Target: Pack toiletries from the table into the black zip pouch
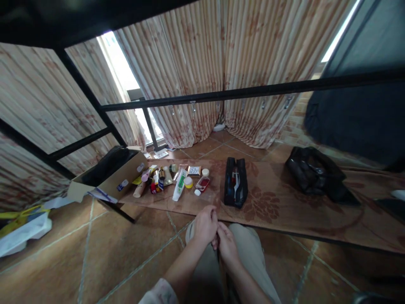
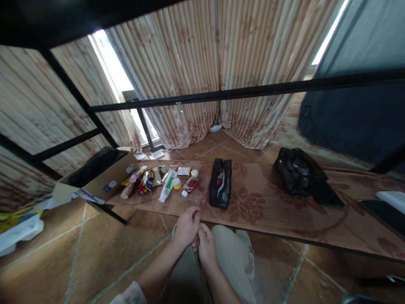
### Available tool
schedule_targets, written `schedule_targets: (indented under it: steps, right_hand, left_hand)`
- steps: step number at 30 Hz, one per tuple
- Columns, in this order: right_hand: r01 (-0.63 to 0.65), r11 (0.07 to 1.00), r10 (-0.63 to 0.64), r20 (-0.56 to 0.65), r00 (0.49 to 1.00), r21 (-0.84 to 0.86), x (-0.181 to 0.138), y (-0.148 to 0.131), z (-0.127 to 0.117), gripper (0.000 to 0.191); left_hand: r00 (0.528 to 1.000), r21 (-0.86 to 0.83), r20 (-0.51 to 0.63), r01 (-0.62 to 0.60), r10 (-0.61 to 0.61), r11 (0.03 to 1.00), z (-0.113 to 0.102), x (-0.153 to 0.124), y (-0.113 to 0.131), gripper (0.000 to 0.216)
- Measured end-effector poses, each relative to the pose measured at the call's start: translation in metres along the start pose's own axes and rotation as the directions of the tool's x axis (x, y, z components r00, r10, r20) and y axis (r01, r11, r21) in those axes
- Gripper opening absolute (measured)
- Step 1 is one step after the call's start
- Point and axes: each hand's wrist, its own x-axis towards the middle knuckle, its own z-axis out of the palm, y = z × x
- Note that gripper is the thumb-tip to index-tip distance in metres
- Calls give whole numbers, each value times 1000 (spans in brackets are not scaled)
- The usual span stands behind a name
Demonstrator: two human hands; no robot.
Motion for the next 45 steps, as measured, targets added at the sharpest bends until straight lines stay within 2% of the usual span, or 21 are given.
schedule_targets:
  steps: [15,24,29,35,39,45]
  right_hand:
    - [20,997,-18,34,999,-68,-6,-5,-2,36]
    - [44,990,-35,68,997,-134,-6,-6,-1,40]
    - [12,998,-10,32,999,-69,-4,-2,0,42]
    - [-17,1000,18,27,999,-22,-4,4,-1,42]
    - [-30,999,31,40,999,-17,-2,7,-2,44]
    - [-113,991,115,31,993,-65,9,16,-6,57]
  left_hand:
    - [999,-8,28,17,-17,1000,-2,-2,-2,31]
    - [990,-52,-88,103,-108,993,1,19,-13,45]
    - [987,84,-149,79,-66,993,-12,53,-15,44]
    - [987,332,-134,-38,87,943,-23,127,-6,39]
    - [989,458,-47,-102,138,883,-17,169,2,42]
    - [996,503,22,-87,88,860,3,204,-3,38]
